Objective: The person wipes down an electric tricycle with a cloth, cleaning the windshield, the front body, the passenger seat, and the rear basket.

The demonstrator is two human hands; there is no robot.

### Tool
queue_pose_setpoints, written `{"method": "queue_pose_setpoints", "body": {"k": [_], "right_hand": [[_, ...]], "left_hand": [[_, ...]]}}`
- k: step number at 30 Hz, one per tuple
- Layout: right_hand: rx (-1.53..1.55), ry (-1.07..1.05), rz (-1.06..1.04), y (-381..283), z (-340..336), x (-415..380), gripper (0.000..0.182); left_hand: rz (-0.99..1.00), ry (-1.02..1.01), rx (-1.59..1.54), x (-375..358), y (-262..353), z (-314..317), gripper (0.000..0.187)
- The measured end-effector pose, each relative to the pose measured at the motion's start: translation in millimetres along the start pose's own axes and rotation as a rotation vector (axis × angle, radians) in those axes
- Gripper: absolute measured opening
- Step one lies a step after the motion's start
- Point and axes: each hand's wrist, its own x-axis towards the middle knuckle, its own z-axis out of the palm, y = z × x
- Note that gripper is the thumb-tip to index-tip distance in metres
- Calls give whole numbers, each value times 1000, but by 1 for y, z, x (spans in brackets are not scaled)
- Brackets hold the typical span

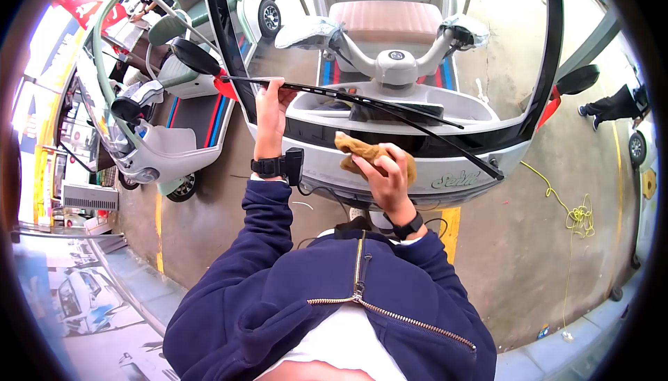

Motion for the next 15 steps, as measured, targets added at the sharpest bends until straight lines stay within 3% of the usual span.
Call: {"method": "queue_pose_setpoints", "body": {"k": [1, 4, 9, 12, 15], "right_hand": [[14, 9, -73, 5, 21, 7, 37], [-257, -398, -13, 7, 68, 30, 50], [-349, -431, 190, -33, 63, 14, 46], [-255, -461, 316, -31, 66, -12, 47], [-358, -423, 207, -10, 77, -17, 48]], "left_hand": [[8, -16, 3, -2, 2, 0, 12], [9, -53, -4, -1, 4, -1, 11], [-60, -89, 42, -3, 7, -7, 12], [-40, -71, -15, -4, 6, -3, 12], [-48, -70, -18, -4, 5, -3, 14]]}}
